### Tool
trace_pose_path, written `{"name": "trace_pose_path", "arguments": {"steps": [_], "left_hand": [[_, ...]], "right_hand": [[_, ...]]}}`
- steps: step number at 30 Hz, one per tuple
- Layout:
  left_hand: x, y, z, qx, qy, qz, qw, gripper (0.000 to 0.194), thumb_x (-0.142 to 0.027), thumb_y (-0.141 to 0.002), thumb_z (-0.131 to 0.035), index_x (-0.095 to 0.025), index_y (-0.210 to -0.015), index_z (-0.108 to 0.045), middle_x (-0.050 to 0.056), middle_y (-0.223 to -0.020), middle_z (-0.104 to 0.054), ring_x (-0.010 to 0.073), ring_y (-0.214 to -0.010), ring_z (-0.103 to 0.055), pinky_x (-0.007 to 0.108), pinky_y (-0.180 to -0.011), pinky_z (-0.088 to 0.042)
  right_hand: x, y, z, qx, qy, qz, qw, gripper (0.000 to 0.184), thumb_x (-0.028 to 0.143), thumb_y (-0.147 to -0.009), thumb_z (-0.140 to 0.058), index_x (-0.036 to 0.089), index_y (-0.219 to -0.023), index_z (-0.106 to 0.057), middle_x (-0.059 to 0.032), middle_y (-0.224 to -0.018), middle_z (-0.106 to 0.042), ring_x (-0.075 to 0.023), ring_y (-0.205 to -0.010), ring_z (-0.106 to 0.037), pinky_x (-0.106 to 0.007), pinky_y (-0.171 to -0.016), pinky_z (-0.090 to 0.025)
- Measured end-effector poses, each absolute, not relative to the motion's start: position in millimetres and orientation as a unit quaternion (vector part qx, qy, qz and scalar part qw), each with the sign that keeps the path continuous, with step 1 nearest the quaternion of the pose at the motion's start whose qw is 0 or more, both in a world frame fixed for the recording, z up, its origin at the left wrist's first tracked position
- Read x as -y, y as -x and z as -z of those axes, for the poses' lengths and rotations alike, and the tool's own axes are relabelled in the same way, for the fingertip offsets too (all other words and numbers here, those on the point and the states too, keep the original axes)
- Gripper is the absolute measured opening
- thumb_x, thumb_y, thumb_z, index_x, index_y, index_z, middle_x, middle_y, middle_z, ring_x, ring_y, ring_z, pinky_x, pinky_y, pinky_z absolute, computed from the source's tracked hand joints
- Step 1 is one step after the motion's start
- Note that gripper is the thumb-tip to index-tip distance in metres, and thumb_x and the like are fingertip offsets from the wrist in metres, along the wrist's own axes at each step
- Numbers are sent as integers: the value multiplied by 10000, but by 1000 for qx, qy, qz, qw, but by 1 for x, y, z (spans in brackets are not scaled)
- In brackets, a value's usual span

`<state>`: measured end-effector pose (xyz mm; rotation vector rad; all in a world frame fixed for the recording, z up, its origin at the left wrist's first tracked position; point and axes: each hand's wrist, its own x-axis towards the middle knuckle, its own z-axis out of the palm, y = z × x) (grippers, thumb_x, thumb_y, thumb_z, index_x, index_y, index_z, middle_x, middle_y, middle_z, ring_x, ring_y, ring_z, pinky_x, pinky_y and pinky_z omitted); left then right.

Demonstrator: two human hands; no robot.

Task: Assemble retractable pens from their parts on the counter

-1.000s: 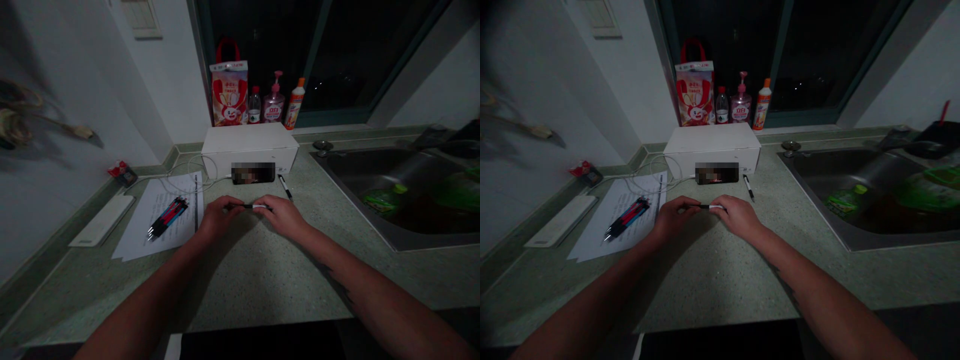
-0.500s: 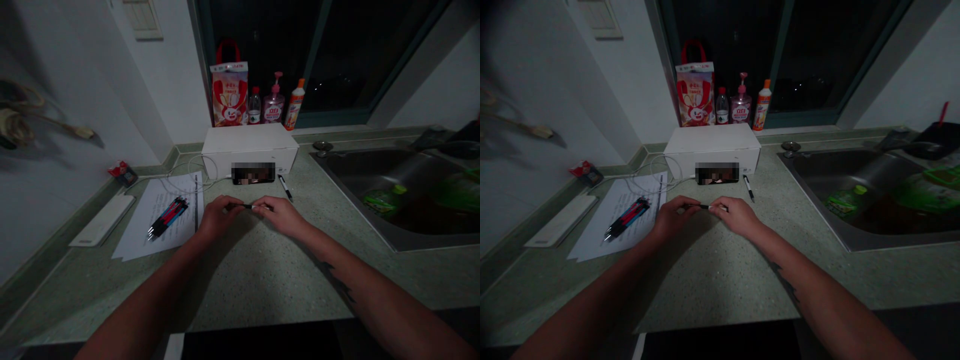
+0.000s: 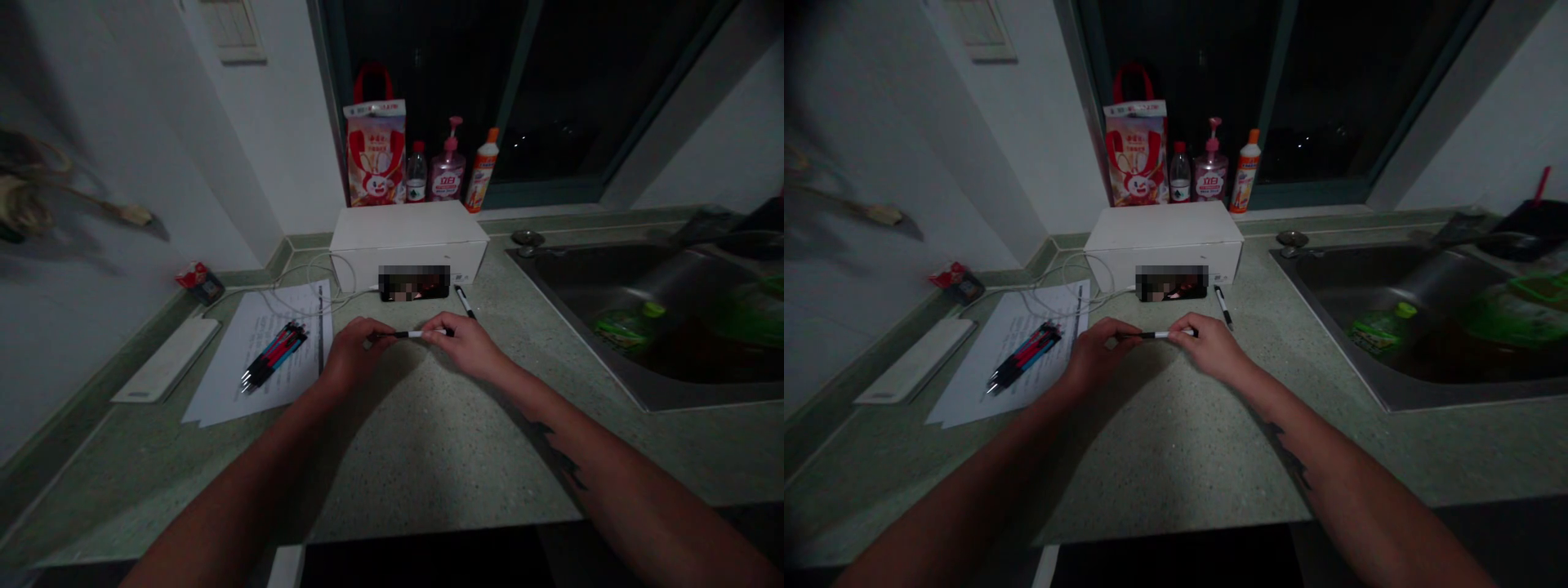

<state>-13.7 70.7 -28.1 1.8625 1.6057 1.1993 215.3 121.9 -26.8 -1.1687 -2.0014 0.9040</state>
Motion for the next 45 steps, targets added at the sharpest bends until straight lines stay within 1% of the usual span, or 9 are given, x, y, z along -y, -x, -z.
{"name": "trace_pose_path", "arguments": {"steps": [3,7,11,14,19,24,32,41,45], "left_hand": [[-70,10,25,-589,-656,-419,218,62,-232,-823,-698,-228,-873,-733,29,-861,-735,193,-812,-665,343,-799,-530],[-66,0,25,-595,-635,-389,301,43,-231,-815,-677,-221,-850,-655,6,-804,-730,188,-785,-677,318,-756,-522],[-59,-11,30,-546,-662,-370,356,93,-239,-802,-682,-209,-814,-594,-12,-757,-689,165,-722,-641,289,-708,-497],[-54,-17,34,-519,-689,-353,363,104,-241,-809,-687,-196,-806,-594,-12,-759,-662,148,-698,-601,273,-682,-471],[-51,-20,36,-523,-698,-332,359,107,-223,-809,-702,-188,-807,-600,-12,-752,-644,139,-688,-575,262,-669,-448],[-52,-19,38,-524,-695,-330,365,90,-229,-822,-682,-187,-815,-602,-14,-755,-636,133,-681,-562,258,-662,-440],[-52,-18,39,-519,-705,-323,359,107,-265,-810,-686,-193,-822,-608,-5,-771,-635,151,-705,-568,281,-680,-437],[-52,-17,38,-527,-716,-306,341,85,-246,-808,-681,-195,-813,-613,-6,-776,-634,149,-706,-563,277,-680,-429],[-51,-18,37,-524,-710,-318,346,81,-233,-804,-686,-195,-813,-615,-8,-781,-641,151,-718,-573,272,-690,-434]], "right_hand": [[-126,-216,28,722,447,-368,378,122,339,-845,-744,222,-877,-735,-35,-825,-732,-189,-752,-654,-327,-702,-499],[-132,-217,28,634,433,-448,459,328,462,-799,-758,218,-1002,-676,19,-671,-644,-171,-616,-633,-278,-527,-448],[-130,-212,27,581,399,-496,507,467,473,-743,-787,238,-1096,-591,58,-667,-624,-191,-655,-693,-253,-485,-477],[-124,-207,25,572,395,-506,510,491,459,-742,-786,248,-1123,-560,63,-685,-641,-179,-642,-695,-248,-479,-506],[-122,-206,24,581,389,-509,501,432,455,-735,-795,243,-1030,-562,59,-683,-642,-162,-614,-682,-248,-486,-526],[-123,-207,25,574,389,-516,503,488,461,-731,-803,250,-1092,-550,64,-689,-643,-168,-613,-687,-249,-475,-515],[-123,-206,27,586,381,-518,494,449,448,-759,-793,256,-1086,-552,60,-707,-647,-165,-610,-682,-257,-487,-512],[-123,-206,28,586,385,-516,492,436,476,-734,-808,244,-1012,-566,65,-667,-637,-168,-614,-690,-249,-485,-515],[-121,-205,24,576,394,-517,496,558,465,-738,-803,257,-1182,-538,69,-685,-656,-168,-609,-687,-250,-483,-518]]}}
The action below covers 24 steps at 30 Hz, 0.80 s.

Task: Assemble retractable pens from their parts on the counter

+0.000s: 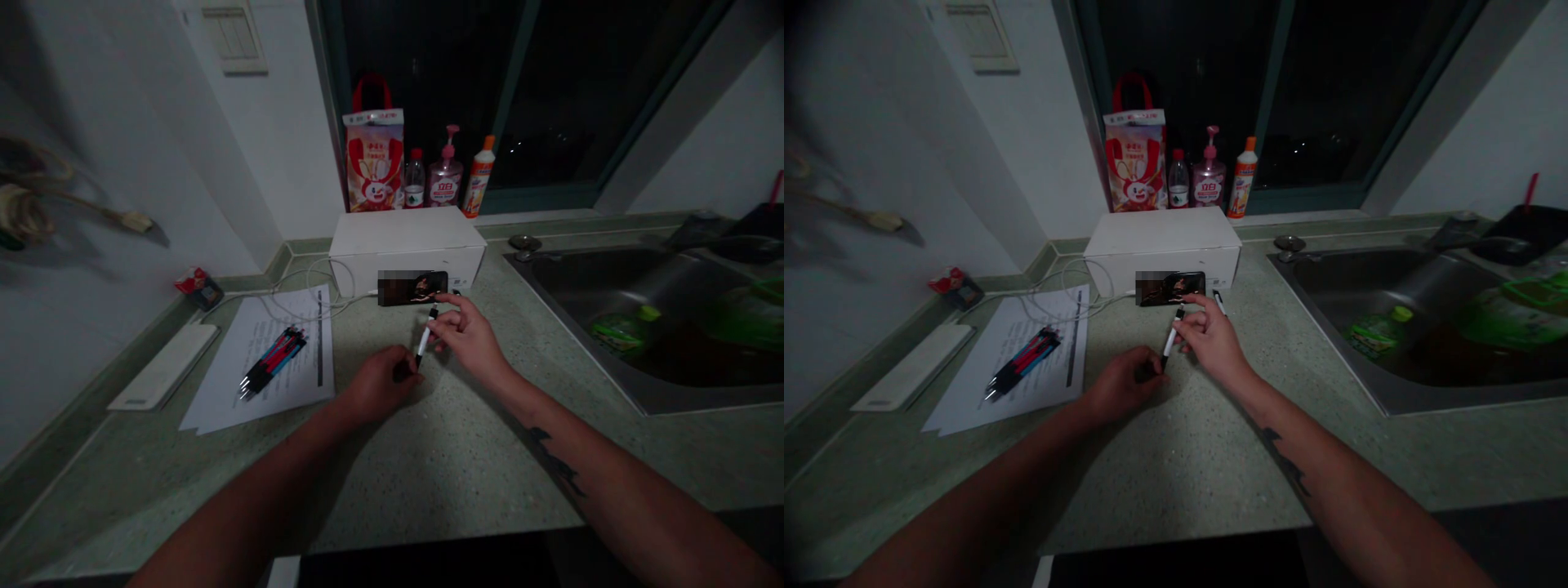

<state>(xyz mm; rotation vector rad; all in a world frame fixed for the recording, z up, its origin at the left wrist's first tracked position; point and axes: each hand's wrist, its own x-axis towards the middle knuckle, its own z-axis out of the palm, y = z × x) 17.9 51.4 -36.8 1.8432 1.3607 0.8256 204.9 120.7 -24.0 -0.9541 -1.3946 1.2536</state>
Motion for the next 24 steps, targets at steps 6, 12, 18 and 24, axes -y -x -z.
{"name": "trace_pose_path", "arguments": {"steps": [6,12,18,24], "left_hand": [[-52,-18,35,-531,-701,-326,347,95,-254,-810,-700,-197,-816,-624,-4,-788,-660,155,-717,-590,275,-690,-453],[-54,-16,36,-519,-712,-340,329,82,-241,-842,-701,-192,-897,-666,18,-860,-707,169,-782,-639,297,-755,-504],[-55,-14,36,-508,-712,-354,332,151,-227,-880,-667,-195,-1026,-690,51,-985,-741,169,-853,-675,316,-824,-542],[-55,-12,35,-526,-713,-338,318,146,-232,-877,-672,-207,-1018,-702,51,-980,-741,174,-845,-671,333,-826,-554]], "right_hand": [[-119,-203,26,576,393,-531,482,667,473,-728,-806,264,-1290,-514,67,-727,-660,-169,-623,-679,-269,-514,-532],[-121,-198,41,614,384,-551,416,475,510,-741,-782,224,-1095,-648,23,-715,-682,-165,-620,-644,-281,-559,-515],[-153,-241,32,676,571,-219,412,320,387,-924,-567,210,-1135,-731,-86,-957,-751,-256,-872,-689,-373,-790,-533],[-172,-270,30,670,710,-70,203,410,332,-982,-519,135,-1289,-706,-191,-1190,-743,-329,-1077,-701,-376,-850,-512]]}}
